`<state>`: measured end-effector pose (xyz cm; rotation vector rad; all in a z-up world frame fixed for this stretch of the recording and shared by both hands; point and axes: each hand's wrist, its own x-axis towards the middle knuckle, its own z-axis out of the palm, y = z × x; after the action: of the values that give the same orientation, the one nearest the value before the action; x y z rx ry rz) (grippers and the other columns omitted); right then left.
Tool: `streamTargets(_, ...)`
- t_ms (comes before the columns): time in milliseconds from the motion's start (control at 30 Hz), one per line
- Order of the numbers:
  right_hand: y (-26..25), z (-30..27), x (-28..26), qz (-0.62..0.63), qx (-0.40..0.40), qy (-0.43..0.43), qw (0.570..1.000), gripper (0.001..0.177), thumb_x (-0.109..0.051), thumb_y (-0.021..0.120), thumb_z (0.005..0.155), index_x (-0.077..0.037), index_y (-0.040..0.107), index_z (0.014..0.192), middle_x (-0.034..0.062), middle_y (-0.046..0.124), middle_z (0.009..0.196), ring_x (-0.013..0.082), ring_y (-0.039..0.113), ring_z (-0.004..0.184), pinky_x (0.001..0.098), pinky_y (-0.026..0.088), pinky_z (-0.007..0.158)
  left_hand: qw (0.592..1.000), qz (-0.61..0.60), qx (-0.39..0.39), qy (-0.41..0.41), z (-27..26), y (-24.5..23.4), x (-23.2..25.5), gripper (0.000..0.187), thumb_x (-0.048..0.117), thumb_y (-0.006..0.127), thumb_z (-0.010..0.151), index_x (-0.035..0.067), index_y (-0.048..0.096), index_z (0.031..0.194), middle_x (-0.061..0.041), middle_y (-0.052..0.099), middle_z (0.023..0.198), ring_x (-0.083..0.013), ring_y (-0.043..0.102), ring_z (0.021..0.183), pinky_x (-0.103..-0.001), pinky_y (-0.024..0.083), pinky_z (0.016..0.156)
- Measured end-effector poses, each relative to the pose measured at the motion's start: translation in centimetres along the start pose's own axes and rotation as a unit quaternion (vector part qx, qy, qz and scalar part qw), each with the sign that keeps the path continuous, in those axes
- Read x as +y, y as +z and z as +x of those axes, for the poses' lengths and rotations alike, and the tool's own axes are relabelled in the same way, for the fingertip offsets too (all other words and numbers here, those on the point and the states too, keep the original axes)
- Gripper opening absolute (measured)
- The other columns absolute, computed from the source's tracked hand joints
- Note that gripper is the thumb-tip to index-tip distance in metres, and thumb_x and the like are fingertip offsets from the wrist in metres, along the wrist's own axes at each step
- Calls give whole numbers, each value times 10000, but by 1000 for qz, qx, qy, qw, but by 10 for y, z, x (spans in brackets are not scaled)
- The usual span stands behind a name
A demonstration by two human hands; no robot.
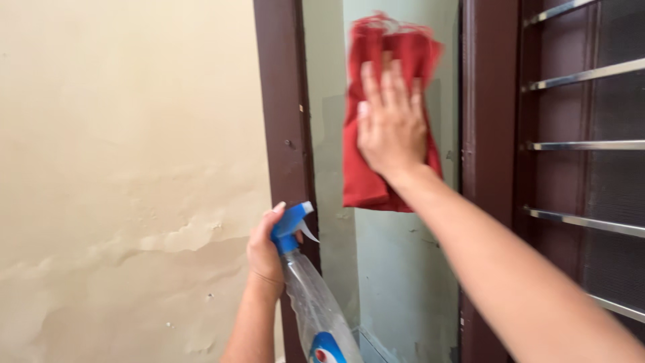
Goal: The person cleans a window in a door frame using a spray bottle and a cloth.
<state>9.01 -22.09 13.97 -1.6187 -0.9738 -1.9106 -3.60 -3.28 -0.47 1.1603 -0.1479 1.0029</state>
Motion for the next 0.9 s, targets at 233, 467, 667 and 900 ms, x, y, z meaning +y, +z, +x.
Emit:
streamTargets(233,-1,-62,-66,78,-51,-84,992,559,-241,511,1010,-99,452,1547,189,399,1634,316,365,1527,531,292,1241,997,-29,20,-64,3,1,3,301,372,637,857,72,665,850,-89,625,655,-193,574,587,-319,428,577)
streamTargets(467,-20,-206,-88,98,-135,-104,981,477,-223,565,947,-77,590,1400,155,503,1534,292,447,1445,506,342,1170,995,-47,21,-83,0,-2,5,315,381,684,851,73,627,820,-61,605,697,-177,554,609,-319,418,574)
streamTargets(667,-33,-260,-38,156,-239,-309,907,443,-272,643,934,-130,633,1353,70,565,1503,208,513,1390,477,380,1159,997,-38,2,-62,2,-2,7,294,367,647,816,81,699,864,-72,609,676,-181,559,599,-314,422,581)
streamTargets(900,-38,-89,33,-52,-134,-135,980,520,-239,504,976,-99,521,1477,144,492,1533,336,422,1478,561,296,1234,998,1,-1,-60,-4,-12,-3,336,401,631,854,67,664,833,-84,603,667,-191,553,599,-325,420,584)
